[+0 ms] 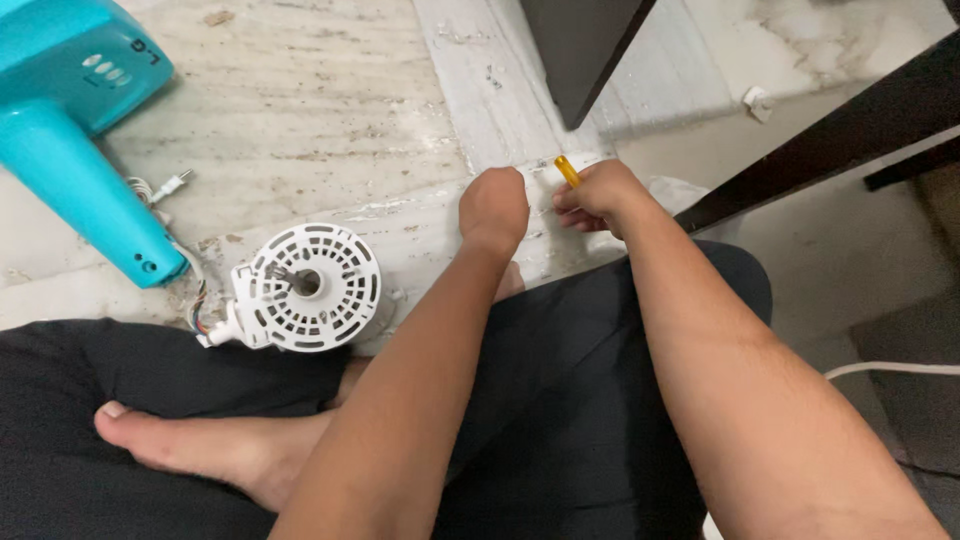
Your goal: The person sits on the floor and uses a screwdriver to tighten screws on a white fan motor housing. They rotate the motor to access different screw locations and continue the tightening process throughout the clip.
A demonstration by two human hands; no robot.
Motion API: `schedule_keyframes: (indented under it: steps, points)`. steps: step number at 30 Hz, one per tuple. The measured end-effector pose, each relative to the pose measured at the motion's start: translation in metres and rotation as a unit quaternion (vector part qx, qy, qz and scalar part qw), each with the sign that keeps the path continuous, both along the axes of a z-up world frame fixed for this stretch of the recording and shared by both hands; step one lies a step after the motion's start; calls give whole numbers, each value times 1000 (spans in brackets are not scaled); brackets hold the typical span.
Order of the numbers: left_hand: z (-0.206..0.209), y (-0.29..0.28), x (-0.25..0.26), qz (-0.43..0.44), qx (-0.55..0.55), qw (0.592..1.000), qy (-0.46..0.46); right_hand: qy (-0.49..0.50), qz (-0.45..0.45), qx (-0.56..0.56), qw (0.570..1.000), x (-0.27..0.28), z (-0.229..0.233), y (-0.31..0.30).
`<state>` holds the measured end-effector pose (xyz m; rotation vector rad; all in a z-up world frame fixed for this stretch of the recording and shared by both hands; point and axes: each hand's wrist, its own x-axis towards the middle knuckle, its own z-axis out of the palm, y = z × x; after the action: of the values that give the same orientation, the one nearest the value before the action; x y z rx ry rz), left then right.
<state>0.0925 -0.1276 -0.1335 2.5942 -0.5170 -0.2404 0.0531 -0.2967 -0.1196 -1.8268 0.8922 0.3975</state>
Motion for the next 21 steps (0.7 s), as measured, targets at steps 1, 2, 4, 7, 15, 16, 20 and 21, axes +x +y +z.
schedule_keyframes:
  steps: [1, 2, 4, 7, 15, 16, 20, 21]
  points:
    - [-2, -1, 0, -1, 5, 1000, -2, 2, 0, 1, 1000, 0, -3, 0]
    - [-4, -3, 1, -3, 9, 1000, -4, 4, -1, 1, 1000, 1, -5, -1]
    - [-6, -5, 4, -9, 14, 1000, -8, 3, 3, 7, 1000, 4, -12, -5]
    - [-13, -2, 0, -19, 21, 1000, -7, 7, 5, 16, 1000, 5, -18, -3]
    - [-16, -5, 2, -35, 34, 997, -54, 10, 0, -4, 1000, 5, -3, 3]
    - [-17, -6, 1, -31, 37, 998, -49, 12, 0, -5, 1000, 5, -3, 4]
    - [-14, -2, 4, -14, 19, 1000, -4, -1, 0, 6, 1000, 9, -2, 5]
    - [-14, 1, 1, -10, 7, 1000, 15, -8, 0, 11, 1000, 9, 0, 7]
